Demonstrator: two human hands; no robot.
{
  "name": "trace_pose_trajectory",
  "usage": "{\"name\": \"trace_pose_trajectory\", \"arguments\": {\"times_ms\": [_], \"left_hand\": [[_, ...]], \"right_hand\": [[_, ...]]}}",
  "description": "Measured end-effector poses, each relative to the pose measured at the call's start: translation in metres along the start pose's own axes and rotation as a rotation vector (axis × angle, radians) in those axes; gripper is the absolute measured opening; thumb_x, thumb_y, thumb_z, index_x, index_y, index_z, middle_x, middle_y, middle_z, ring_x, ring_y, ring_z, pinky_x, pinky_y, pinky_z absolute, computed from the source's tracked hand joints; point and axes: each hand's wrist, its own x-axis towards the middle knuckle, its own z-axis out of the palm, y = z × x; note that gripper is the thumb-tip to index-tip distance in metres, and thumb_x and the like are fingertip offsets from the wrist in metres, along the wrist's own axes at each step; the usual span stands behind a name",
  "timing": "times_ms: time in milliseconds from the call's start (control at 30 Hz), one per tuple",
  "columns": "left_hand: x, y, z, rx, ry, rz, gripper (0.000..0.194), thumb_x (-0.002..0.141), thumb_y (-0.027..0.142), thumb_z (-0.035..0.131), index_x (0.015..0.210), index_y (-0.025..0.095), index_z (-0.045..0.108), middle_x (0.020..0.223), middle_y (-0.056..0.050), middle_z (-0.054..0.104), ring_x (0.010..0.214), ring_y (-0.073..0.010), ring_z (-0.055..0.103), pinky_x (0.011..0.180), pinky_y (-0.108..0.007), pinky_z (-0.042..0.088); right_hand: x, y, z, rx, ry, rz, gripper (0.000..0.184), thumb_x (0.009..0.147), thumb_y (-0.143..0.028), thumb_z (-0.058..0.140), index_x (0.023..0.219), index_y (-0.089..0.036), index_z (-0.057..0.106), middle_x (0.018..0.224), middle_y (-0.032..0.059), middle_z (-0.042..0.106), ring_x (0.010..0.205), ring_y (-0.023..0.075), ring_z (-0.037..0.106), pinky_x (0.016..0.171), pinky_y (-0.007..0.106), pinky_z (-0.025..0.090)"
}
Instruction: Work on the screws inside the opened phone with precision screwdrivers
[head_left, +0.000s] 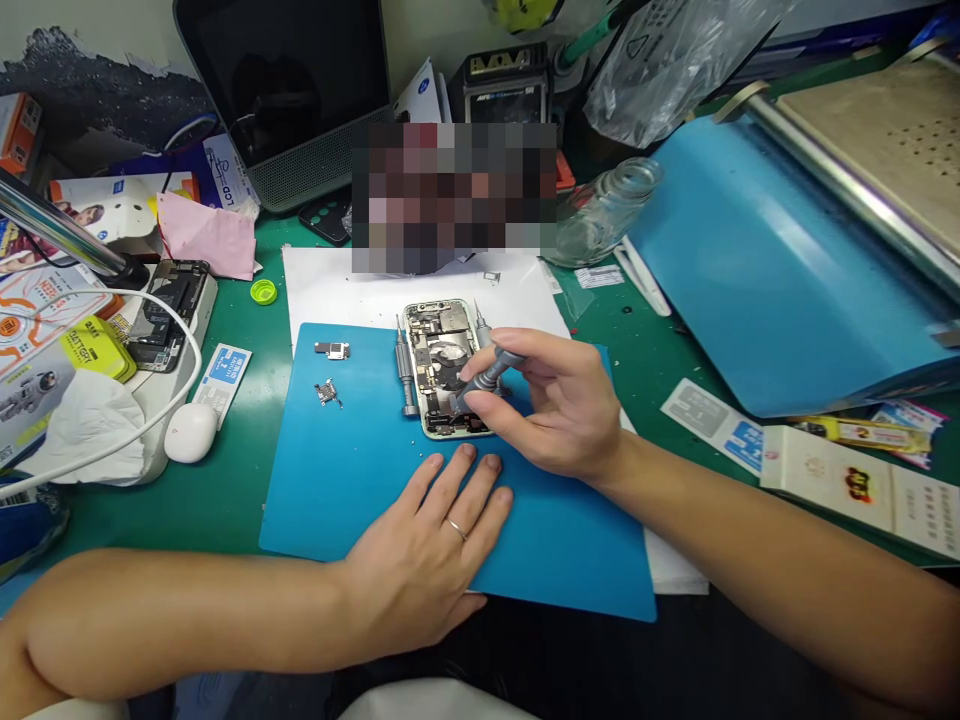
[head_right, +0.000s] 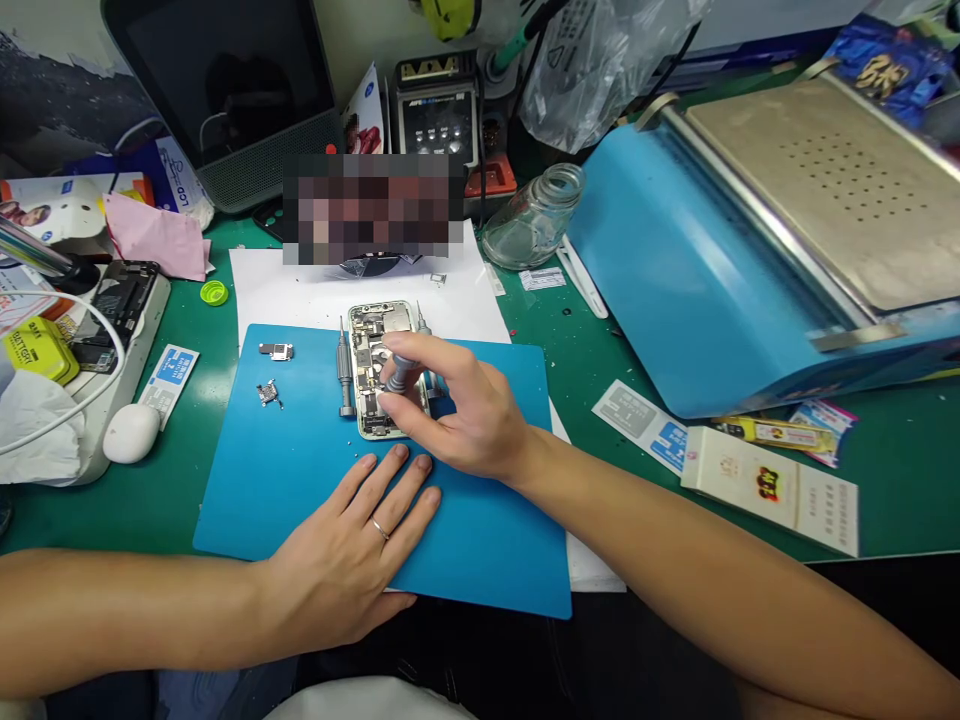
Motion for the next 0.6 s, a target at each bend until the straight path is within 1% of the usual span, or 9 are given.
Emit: {"name": "trace_pose_trajectory", "arguments": {"times_ms": [133, 233, 367, 600], "left_hand": [[0.0, -0.0006, 0.0004, -0.015, -0.004, 0.004, 0.095, 0.091, 0.061, 0.066, 0.158, 0.003, 0.034, 0.169, -0.024, 0.023, 0.156, -0.0419, 0.022, 0.126, -0.052, 0.01], [0.0003, -0.0012, 0.0004, -0.016, -0.003, 0.007, 0.096, 0.09, 0.061, 0.067, 0.158, 0.002, 0.034, 0.169, -0.025, 0.023, 0.157, -0.0421, 0.021, 0.126, -0.052, 0.01], [0.0006, -0.0016, -0.0003, -0.004, -0.012, 0.012, 0.095, 0.091, 0.062, 0.065, 0.159, 0.002, 0.033, 0.169, -0.025, 0.023, 0.157, -0.042, 0.021, 0.125, -0.052, 0.013], [0.0009, -0.0011, -0.0016, 0.011, -0.023, 0.005, 0.093, 0.093, 0.061, 0.062, 0.159, 0.003, 0.033, 0.169, -0.024, 0.023, 0.156, -0.0419, 0.023, 0.123, -0.055, 0.019]], "right_hand": [[0.0007, -0.0005, -0.0006, 0.007, -0.014, -0.016, 0.07, 0.086, -0.009, 0.073, 0.146, -0.034, 0.047, 0.104, 0.0029, 0.072, 0.083, 0.0178, 0.073, 0.069, 0.031, 0.066], [0.0011, -0.0004, -0.0009, -0.013, -0.01, -0.022, 0.07, 0.086, -0.01, 0.072, 0.147, -0.033, 0.047, 0.105, 0.0033, 0.072, 0.084, 0.018, 0.073, 0.069, 0.031, 0.066], [0.0017, -0.0005, -0.0009, -0.028, -0.015, -0.027, 0.067, 0.088, -0.012, 0.071, 0.146, -0.033, 0.046, 0.104, 0.0035, 0.072, 0.083, 0.0185, 0.073, 0.069, 0.033, 0.067], [0.0021, -0.001, -0.0001, -0.017, -0.011, -0.036, 0.069, 0.088, -0.011, 0.07, 0.148, -0.034, 0.045, 0.103, 0.003, 0.071, 0.082, 0.0178, 0.072, 0.067, 0.032, 0.066]]}}
